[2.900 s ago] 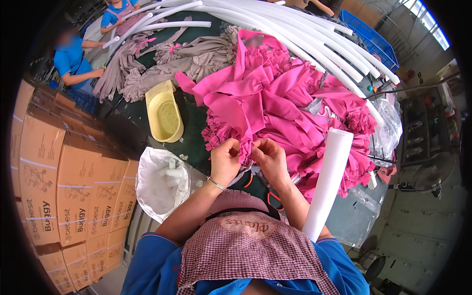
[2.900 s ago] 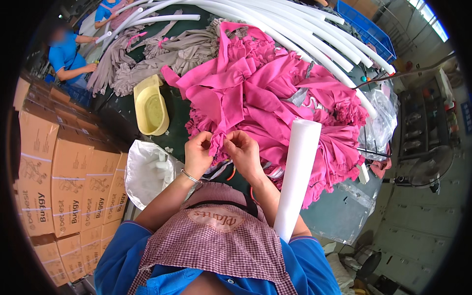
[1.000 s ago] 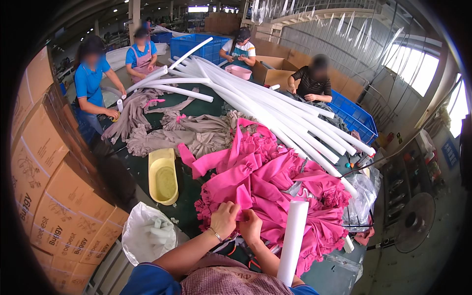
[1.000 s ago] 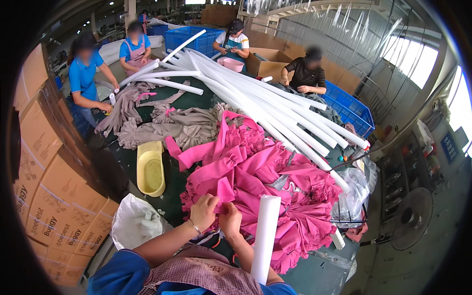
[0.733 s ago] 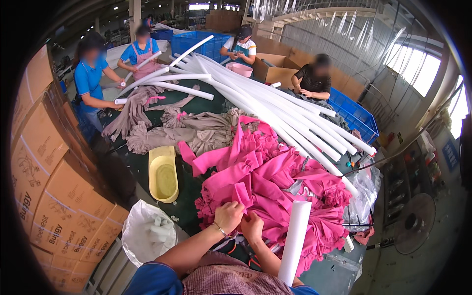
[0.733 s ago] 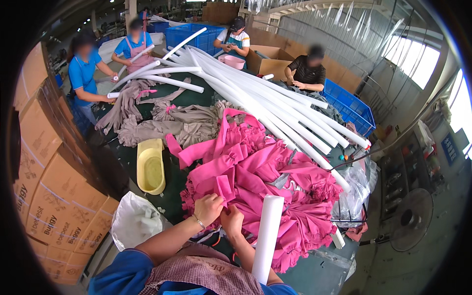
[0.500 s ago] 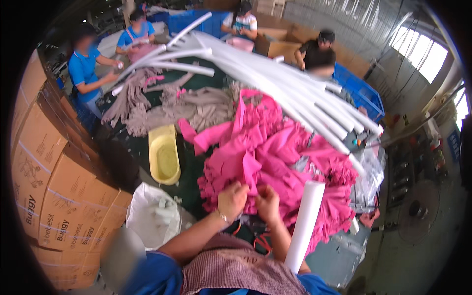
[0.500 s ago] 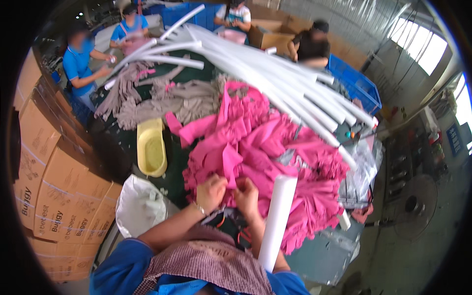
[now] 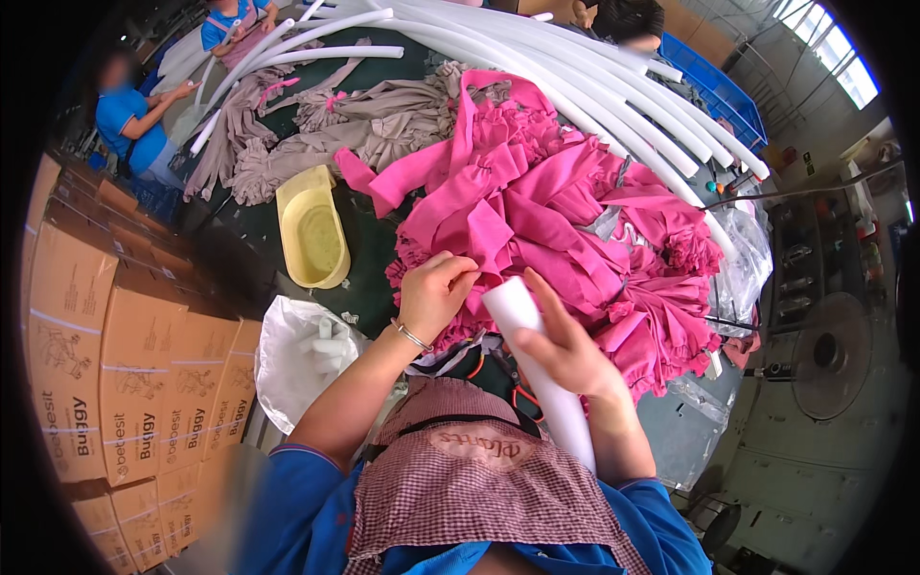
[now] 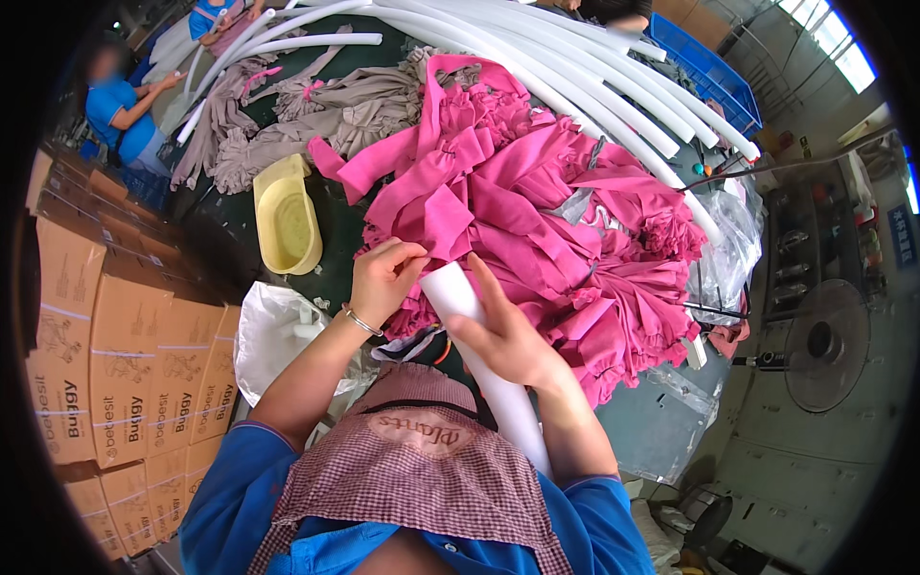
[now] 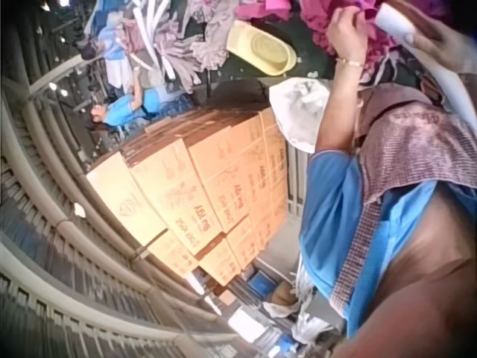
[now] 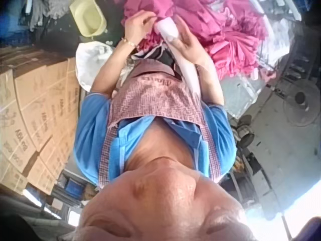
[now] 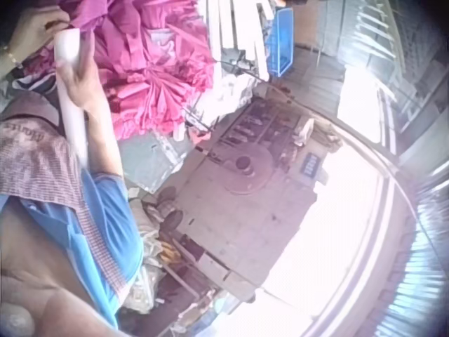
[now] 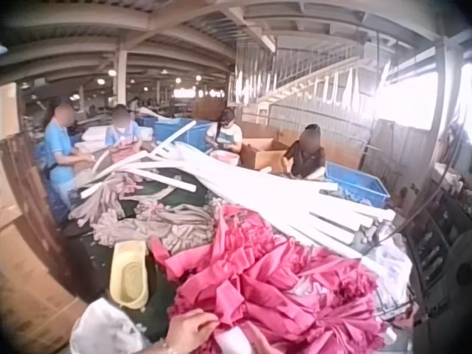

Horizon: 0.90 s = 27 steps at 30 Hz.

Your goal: The person slides pink fabric strips over white foam poles, ties the fabric at the pole's end with a rubber band, and places the finished mop into a blue crate. The process is repeated with multiple poles and fabric pieces.

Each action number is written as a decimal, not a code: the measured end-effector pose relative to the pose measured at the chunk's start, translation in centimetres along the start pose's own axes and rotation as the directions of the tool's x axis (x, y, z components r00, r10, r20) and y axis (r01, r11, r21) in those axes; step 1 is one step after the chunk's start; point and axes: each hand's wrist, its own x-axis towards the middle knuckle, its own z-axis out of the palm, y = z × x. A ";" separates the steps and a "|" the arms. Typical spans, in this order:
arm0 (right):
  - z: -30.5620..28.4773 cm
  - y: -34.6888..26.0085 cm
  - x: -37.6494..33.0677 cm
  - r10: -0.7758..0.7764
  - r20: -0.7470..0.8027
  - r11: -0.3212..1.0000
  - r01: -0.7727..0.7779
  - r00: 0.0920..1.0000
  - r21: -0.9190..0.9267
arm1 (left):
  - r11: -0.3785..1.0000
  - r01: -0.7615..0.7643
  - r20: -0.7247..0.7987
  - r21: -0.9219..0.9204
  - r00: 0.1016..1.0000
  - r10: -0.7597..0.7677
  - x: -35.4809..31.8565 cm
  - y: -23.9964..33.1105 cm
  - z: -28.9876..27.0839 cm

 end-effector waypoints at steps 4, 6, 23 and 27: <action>1.4 3.2 2.8 0.043 0.014 0.942 -0.036 0.999 -0.332 | 0.985 -0.173 0.104 0.008 0.980 0.172 0.7 -0.2 -1.3; 1.5 4.4 3.9 0.075 0.016 0.901 -0.061 0.997 -0.430 | 0.975 -0.221 0.176 -0.034 0.959 0.223 0.7 -0.5 -1.8; 2.3 7.3 5.2 -0.175 -0.426 0.928 0.004 0.888 -0.373 | 0.878 0.251 0.198 -0.407 0.963 -0.184 -0.3 0.0 0.3; 2.2 7.5 4.8 -0.169 -0.382 0.902 -0.013 0.909 -0.432 | 0.776 0.416 0.370 -0.475 0.894 -0.253 0.0 -1.5 1.4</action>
